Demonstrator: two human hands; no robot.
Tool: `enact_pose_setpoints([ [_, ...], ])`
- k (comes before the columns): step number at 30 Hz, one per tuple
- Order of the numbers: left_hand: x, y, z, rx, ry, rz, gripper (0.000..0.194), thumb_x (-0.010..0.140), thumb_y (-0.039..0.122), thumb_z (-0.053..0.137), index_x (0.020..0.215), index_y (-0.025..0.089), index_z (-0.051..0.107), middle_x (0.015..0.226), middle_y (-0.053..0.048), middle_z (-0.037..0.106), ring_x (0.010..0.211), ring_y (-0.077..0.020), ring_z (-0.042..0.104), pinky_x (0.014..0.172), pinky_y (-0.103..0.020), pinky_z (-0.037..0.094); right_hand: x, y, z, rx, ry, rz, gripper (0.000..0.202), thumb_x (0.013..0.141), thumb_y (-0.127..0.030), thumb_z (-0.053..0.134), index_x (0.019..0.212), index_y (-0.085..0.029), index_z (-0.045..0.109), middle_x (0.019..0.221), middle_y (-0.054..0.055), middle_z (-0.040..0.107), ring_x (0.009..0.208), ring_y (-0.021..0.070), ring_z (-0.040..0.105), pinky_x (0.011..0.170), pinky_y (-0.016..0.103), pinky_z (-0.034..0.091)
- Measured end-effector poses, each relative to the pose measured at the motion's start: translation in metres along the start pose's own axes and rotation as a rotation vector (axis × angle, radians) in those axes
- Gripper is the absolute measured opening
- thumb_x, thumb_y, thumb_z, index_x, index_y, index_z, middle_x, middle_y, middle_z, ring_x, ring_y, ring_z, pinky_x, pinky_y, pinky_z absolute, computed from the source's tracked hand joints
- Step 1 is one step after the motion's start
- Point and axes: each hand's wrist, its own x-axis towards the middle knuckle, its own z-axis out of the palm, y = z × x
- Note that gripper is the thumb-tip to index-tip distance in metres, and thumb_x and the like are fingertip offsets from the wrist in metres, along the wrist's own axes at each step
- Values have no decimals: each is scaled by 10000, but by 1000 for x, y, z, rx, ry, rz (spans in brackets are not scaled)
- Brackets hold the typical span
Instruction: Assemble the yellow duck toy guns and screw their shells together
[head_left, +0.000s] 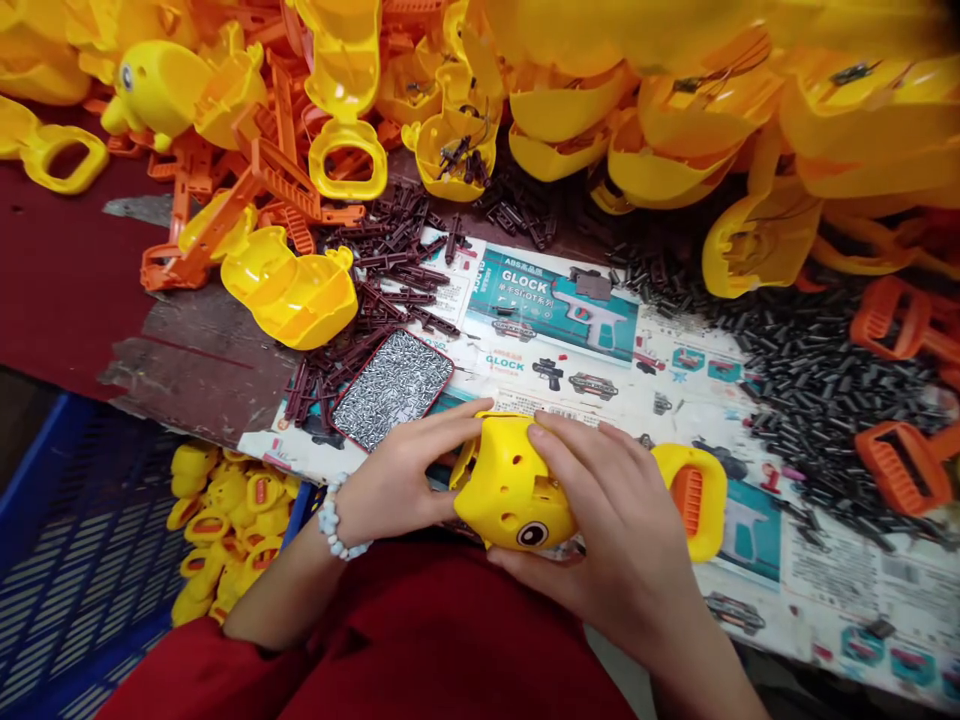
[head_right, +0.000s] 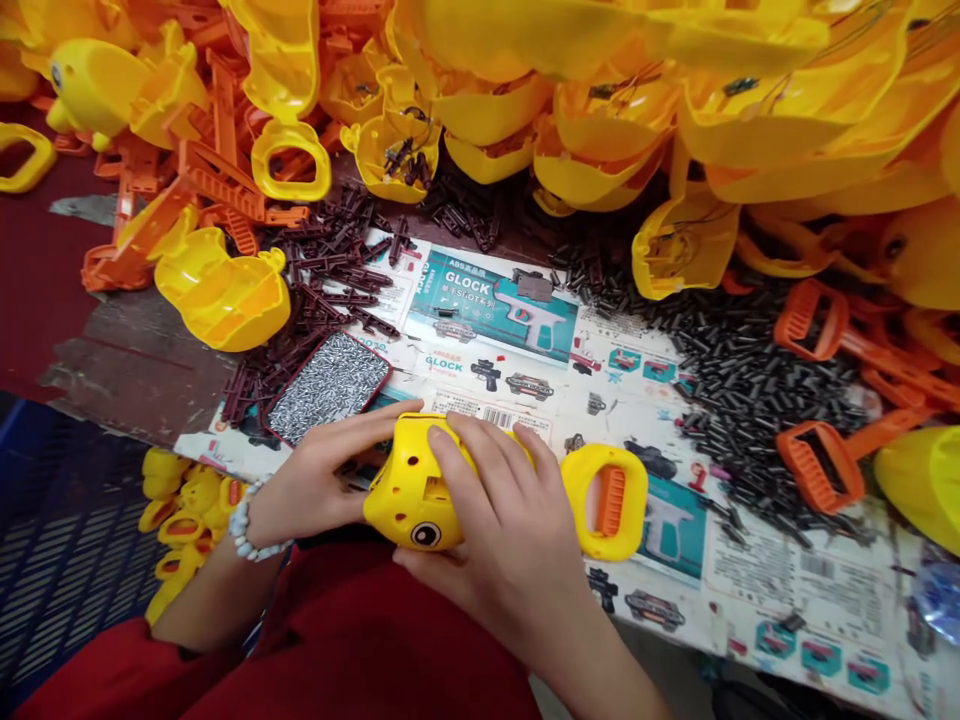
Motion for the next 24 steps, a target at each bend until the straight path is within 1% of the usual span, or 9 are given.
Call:
enact_pose_setpoints([
  [4, -3, 2, -7, 13, -70, 27, 543, 790, 168, 610, 1311, 129, 462, 1366, -194, 489, 1290, -274, 451, 1021, -402, 444, 3, 1, -1, -25, 5, -23, 504, 981, -512, 383, 1229, -76, 426, 1226, 162, 472, 1097, 292, 469, 940, 428, 318],
  [7, -7, 4, -12, -20, -216, 27, 761, 765, 129, 584, 1439, 127, 233, 1472, -205, 326, 1359, -294, 339, 1085, -442, 363, 4, 1, 0, -36, 3, -14, 514, 981, -527, 389, 1228, -77, 431, 1230, 159, 472, 1085, 294, 476, 931, 431, 322],
  [9, -8, 5, -11, -48, -227, -27, 866, 752, 151, 623, 1463, 150, 129, 1487, -194, 292, 1361, -299, 332, 1085, -439, 368, 3, 1, 1, -41, 1, -7, 510, 980, -524, 394, 1231, -82, 432, 1240, 157, 470, 1085, 294, 479, 934, 434, 321],
  [12, -6, 4, -5, -44, -147, -61, 816, 763, 157, 643, 1442, 208, 193, 1442, -147, 374, 1320, -272, 393, 1084, -423, 375, 2, 1, 3, -35, -6, -13, 492, 984, -509, 389, 1227, -85, 439, 1237, 156, 476, 1088, 287, 483, 942, 429, 317],
  [14, -5, 2, -1, -32, -136, -42, 758, 765, 122, 620, 1420, 227, 251, 1413, -127, 418, 1295, -258, 421, 1083, -419, 377, 1, 0, 3, -24, -20, -8, 477, 984, -504, 393, 1223, -94, 444, 1238, 154, 479, 1102, 287, 478, 956, 437, 301],
  [17, -5, 1, 0, -19, -133, -22, 765, 764, 87, 589, 1427, 235, 238, 1406, -124, 429, 1296, -256, 422, 1076, -417, 385, -1, -1, 3, -28, -39, 15, 466, 994, -505, 378, 1226, -106, 443, 1246, 148, 477, 1110, 290, 479, 977, 453, 273],
  [20, -7, 2, -3, -7, -140, -21, 823, 767, 115, 606, 1457, 219, 170, 1448, -146, 373, 1327, -280, 382, 1096, -435, 350, -1, -4, 4, -60, -38, 44, 487, 1002, -520, 346, 1236, -103, 434, 1246, 150, 477, 1100, 290, 489, 997, 463, 247],
  [22, -8, 5, -4, -30, -175, -21, 883, 756, 147, 627, 1474, 198, 115, 1497, -158, 287, 1354, -305, 336, 1114, -450, 315, 0, -6, 6, -82, -37, 63, 498, 1002, -528, 336, 1241, -101, 430, 1249, 155, 476, 1104, 292, 487, 1014, 471, 225],
  [24, -7, 10, -3, -99, -193, -53, 901, 755, 233, 654, 1476, 177, 117, 1516, -157, 243, 1357, -323, 323, 1123, -458, 292, 0, -9, 8, -104, -30, 67, 475, 1010, -503, 323, 1238, -98, 425, 1249, 160, 476, 1106, 295, 484, 1025, 478, 211],
])
